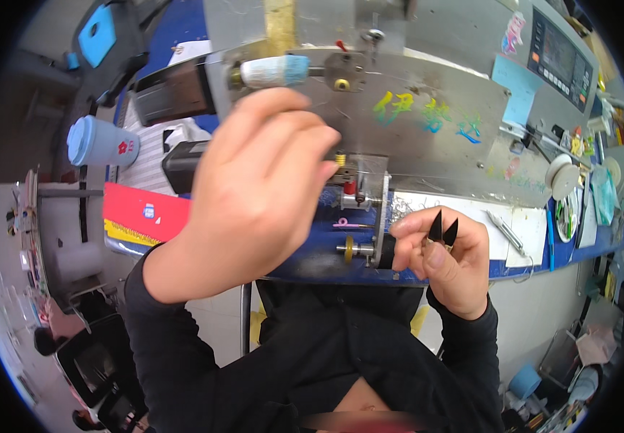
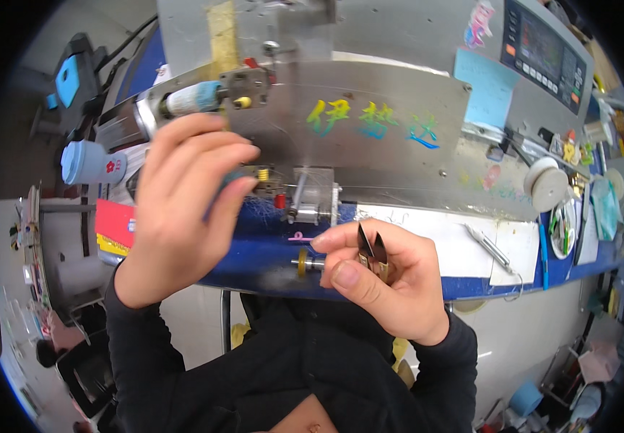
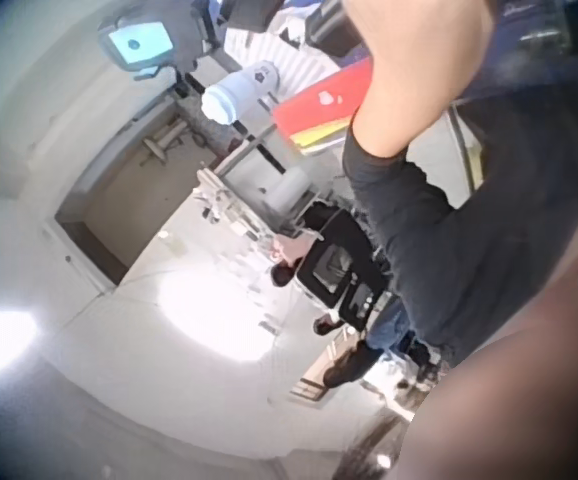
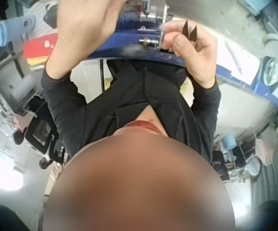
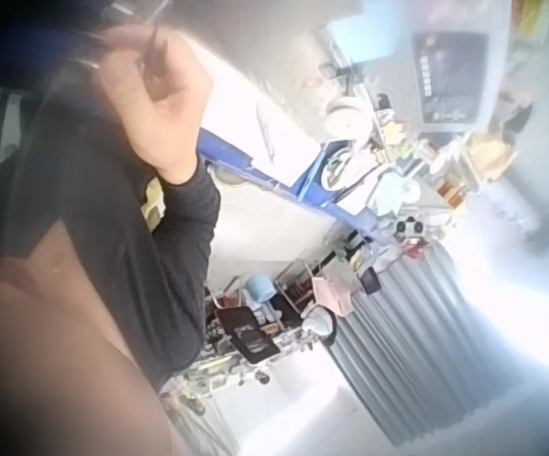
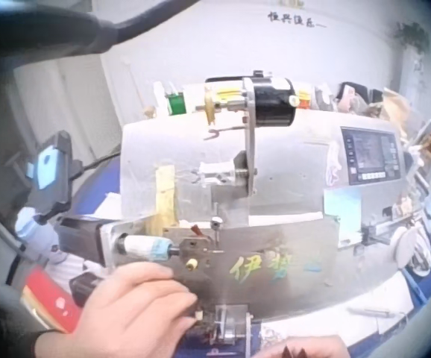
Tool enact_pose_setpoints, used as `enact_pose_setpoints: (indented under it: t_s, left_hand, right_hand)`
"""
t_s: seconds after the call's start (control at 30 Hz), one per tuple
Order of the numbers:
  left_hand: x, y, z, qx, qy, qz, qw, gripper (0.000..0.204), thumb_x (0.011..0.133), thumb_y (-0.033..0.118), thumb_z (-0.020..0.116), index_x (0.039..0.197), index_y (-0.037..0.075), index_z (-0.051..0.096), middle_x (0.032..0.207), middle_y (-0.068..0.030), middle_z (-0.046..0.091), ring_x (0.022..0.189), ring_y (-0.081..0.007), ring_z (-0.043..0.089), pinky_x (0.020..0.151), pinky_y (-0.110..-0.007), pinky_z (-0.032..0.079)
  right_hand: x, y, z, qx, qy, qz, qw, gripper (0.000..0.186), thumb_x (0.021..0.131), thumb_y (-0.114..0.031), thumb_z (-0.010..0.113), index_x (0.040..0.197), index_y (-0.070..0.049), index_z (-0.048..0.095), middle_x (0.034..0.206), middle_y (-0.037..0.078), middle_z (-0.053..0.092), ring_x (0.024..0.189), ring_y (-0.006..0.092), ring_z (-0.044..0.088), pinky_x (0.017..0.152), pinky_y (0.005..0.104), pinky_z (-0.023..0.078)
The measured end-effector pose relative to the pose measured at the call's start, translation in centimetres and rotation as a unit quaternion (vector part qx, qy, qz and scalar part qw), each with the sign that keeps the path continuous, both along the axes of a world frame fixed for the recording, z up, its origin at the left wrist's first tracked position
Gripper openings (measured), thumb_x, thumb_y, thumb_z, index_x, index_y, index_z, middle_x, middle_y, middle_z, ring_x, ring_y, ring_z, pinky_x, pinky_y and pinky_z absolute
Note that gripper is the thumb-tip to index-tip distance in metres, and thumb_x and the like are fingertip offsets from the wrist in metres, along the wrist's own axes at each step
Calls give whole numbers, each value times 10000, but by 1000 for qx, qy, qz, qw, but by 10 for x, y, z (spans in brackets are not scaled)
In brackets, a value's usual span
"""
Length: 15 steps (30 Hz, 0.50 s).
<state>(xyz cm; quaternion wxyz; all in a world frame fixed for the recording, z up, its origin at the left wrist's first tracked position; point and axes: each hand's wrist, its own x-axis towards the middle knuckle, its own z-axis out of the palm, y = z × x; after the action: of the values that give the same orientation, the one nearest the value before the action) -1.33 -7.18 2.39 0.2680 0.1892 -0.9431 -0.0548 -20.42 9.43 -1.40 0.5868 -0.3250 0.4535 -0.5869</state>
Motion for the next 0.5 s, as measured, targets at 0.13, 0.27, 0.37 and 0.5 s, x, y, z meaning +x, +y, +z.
enact_pose_setpoints:
  t_s: [0.13, 0.27, 0.37, 0.5]
  left_hand:
    - [-15, -12, -13, -47, 79, -62, 994, 217, 699, -70, 689, 907, -26, 645, 916, -145, 649, 974, -332, 633, 808, -398, 521]
    - [-12, -14, -12, -121, 90, -14, 988, 221, 643, -45, 639, 864, -39, 645, 905, -145, 647, 982, -322, 631, 816, -386, 522]
    - [6, -15, -8, -177, 76, 54, 980, 243, 646, -74, 642, 885, -40, 661, 950, -135, 666, 1037, -317, 631, 841, -398, 518]
    - [24, -13, -14, -67, 16, -12, 998, 319, 663, 63, 794, 952, 7, 672, 935, -91, 673, 1102, -292, 619, 1081, -499, 447]
  right_hand:
    - [7, 1, 3, -19, 11, -23, 999, 255, 928, -87, 697, 1109, 89, 659, 864, 108, 697, 775, 141, 667, 723, 264, 525]
    - [7, 4, 2, -46, 77, -58, 994, 212, 916, -44, 697, 1082, 85, 667, 877, 120, 704, 751, 155, 675, 708, 265, 524]
    - [6, 6, 1, -75, 182, -116, 974, 172, 902, 26, 690, 1067, 74, 684, 912, 132, 716, 768, 157, 685, 707, 256, 528]
    - [5, -5, -1, -168, 440, -178, 864, 196, 870, 108, 694, 1057, 53, 714, 970, 164, 726, 838, 196, 714, 720, 265, 550]
